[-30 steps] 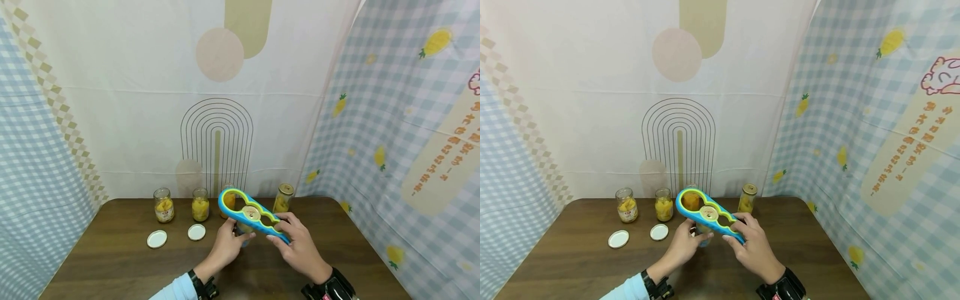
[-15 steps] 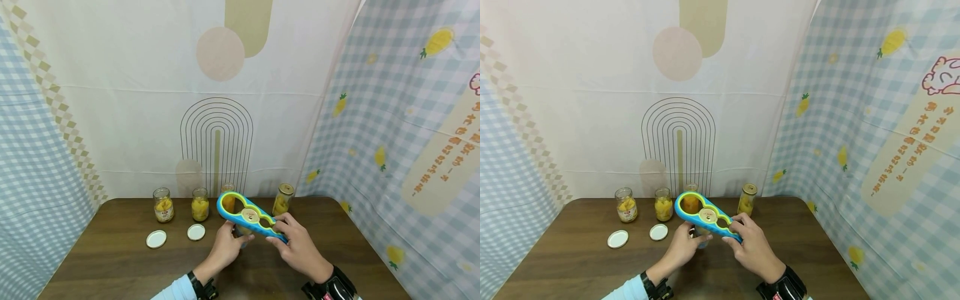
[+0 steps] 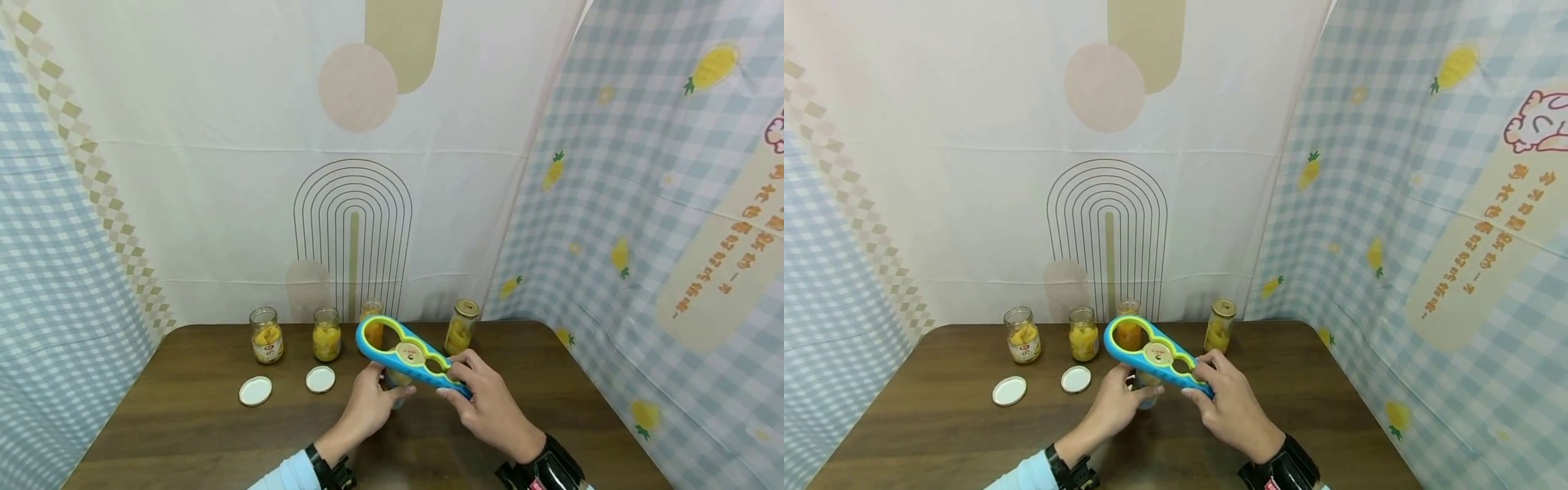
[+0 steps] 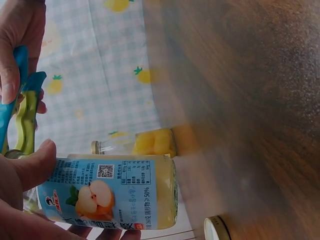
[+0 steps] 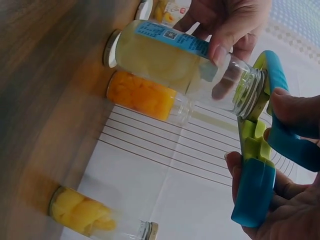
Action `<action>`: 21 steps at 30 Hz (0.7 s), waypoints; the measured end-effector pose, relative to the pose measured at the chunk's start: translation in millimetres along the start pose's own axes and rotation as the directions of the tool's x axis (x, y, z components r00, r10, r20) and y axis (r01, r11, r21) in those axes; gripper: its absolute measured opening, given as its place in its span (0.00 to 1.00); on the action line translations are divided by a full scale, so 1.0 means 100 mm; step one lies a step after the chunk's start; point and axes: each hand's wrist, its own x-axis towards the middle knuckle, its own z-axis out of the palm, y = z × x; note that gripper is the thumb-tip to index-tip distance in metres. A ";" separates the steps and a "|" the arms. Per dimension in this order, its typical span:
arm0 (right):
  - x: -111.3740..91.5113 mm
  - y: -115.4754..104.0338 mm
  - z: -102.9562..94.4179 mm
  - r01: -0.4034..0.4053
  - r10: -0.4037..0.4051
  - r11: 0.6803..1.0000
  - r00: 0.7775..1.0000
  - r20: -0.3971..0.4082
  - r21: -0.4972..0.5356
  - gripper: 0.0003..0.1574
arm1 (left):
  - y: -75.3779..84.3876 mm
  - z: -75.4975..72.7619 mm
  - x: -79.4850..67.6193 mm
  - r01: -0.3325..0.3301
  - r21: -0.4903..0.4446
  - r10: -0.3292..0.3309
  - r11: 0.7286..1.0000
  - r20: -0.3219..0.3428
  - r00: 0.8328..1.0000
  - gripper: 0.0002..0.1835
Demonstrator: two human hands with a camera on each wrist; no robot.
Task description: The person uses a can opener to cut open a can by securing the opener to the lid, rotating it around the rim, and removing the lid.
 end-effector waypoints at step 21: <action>-0.04 0.09 -0.12 0.004 -0.015 0.995 0.993 0.113 0.100 0.16 | -0.12 -0.23 0.02 -0.078 -0.075 0.096 0.994 0.279 0.955 0.33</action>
